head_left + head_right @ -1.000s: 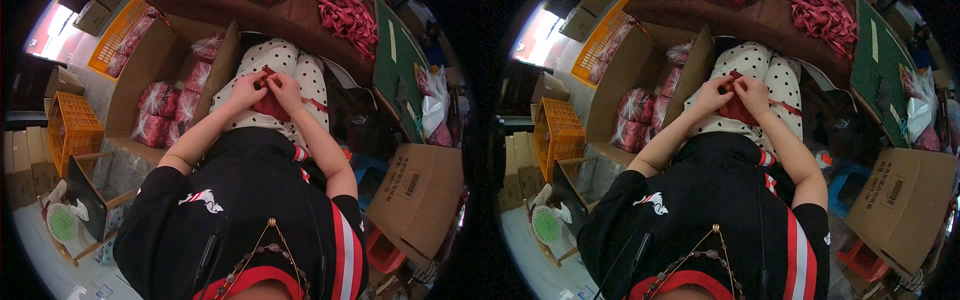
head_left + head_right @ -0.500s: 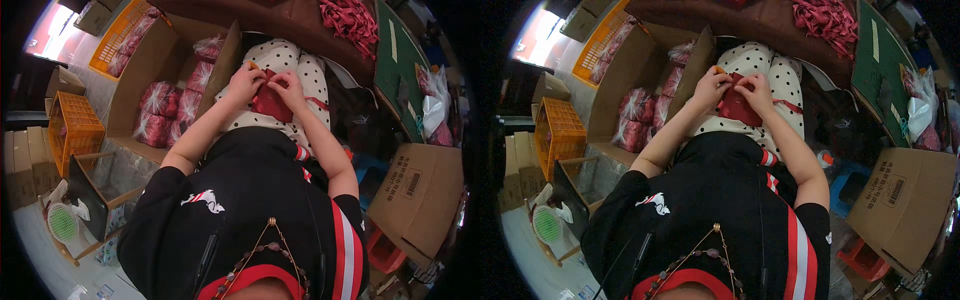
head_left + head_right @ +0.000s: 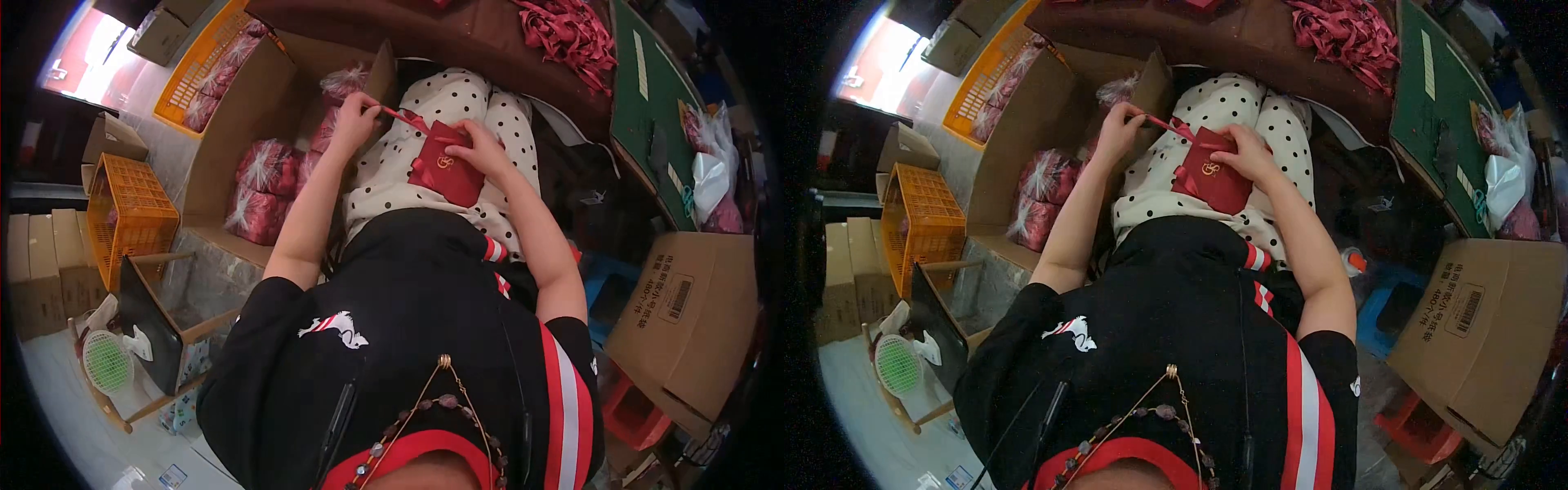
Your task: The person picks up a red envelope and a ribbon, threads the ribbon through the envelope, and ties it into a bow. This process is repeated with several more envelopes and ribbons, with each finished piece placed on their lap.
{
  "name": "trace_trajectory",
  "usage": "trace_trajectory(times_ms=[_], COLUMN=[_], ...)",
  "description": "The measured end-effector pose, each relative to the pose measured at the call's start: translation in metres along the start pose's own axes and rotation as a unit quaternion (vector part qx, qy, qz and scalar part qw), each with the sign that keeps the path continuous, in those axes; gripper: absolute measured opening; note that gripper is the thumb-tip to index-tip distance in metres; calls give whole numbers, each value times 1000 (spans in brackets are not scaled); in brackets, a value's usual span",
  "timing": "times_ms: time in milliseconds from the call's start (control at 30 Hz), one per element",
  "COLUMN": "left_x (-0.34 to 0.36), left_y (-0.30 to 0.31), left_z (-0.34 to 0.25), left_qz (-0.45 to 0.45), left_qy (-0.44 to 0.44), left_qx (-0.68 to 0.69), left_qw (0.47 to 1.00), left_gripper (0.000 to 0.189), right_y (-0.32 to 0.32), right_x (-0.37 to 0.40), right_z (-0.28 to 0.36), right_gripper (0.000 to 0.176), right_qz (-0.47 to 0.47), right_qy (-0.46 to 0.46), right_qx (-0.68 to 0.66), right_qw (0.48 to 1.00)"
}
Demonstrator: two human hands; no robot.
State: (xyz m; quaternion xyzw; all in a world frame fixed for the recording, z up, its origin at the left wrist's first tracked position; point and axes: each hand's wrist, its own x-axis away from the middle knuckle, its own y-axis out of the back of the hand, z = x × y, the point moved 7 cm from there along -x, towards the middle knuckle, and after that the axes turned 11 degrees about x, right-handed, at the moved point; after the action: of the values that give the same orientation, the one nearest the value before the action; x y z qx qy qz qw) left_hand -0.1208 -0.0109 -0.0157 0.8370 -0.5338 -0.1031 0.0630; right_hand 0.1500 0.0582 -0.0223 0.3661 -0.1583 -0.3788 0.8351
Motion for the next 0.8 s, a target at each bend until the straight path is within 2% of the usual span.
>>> trace_trajectory(times_ms=[33, 67, 133, 167, 200, 233, 300, 333, 400, 433, 467, 500, 567, 600, 667, 700, 733, 800], left_x=[-1, -3, 23, 33, 46, 60, 83, 96, 104, 107, 109, 108, 105, 102, 97, 95, 91, 86], left_y=[10, 9, -9, -24, -39, -54, -76, -82, -84, -82, -80, -80, -78, -76, -69, -65, -58, -43], left_z=[-4, 0, -49, -74, -95, -104, -90, -88, -72, -69, -65, -66, -59, -56, -59, -61, -65, -77], left_qz=[-33, -21, -104, -60, 6, 70, 160, 187, 187, 173, 160, 176, 182, 188, 189, 195, 176, 144], left_qy=[-49, -83, -180, -206, -186, -164, -162, -165, -146, -159, -173, -135, -129, -120, -114, -109, -105, -93], left_qx=[-111, -157, -209, -258, -256, -251, -279, -311, -331, -314, -295, -288, -266, -247, -247, -245, -242, -297], left_qw=[992, 984, 956, 942, 949, 951, 933, 917, 913, 920, 926, 932, 938, 943, 944, 944, 948, 940], left_gripper=[22, 24, 24, 27, 28, 31, 37, 39, 40, 37, 35, 25, 21, 18, 16, 15, 15, 16], right_y=[2, 5, 7, 15, 24, 42, 76, 98, 122, 122, 118, 108, 93, 86, 80, 77, 75, 72], right_x=[1, 1, 0, 3, 7, 11, 16, 20, 32, 38, 41, 43, 45, 39, 28, 22, 19, 14], right_z=[3, 5, 2, 5, 9, 17, 2, -1, -25, -35, -40, -47, -58, -59, -62, -65, -67, -62], right_gripper=[49, 51, 56, 56, 56, 58, 50, 44, 47, 59, 59, 64, 75, 75, 74, 62, 62, 47], right_qz=[-6, -14, 2, -55, -110, -96, -142, -136, -129, -75, -74, -36, 17, 17, -65, -50, -50, -82], right_qy=[1, 1, -18, 18, 55, 46, -13, -80, -176, -212, -216, -240, -295, -292, -290, -294, -293, -244], right_qx=[15, 30, 59, 73, 87, 63, 17, 54, 248, 257, 257, 266, 248, 250, 340, 338, 335, 256], right_qw=[1000, 999, 998, 996, 989, 992, 990, 986, 944, 940, 939, 933, 922, 923, 892, 893, 894, 932])
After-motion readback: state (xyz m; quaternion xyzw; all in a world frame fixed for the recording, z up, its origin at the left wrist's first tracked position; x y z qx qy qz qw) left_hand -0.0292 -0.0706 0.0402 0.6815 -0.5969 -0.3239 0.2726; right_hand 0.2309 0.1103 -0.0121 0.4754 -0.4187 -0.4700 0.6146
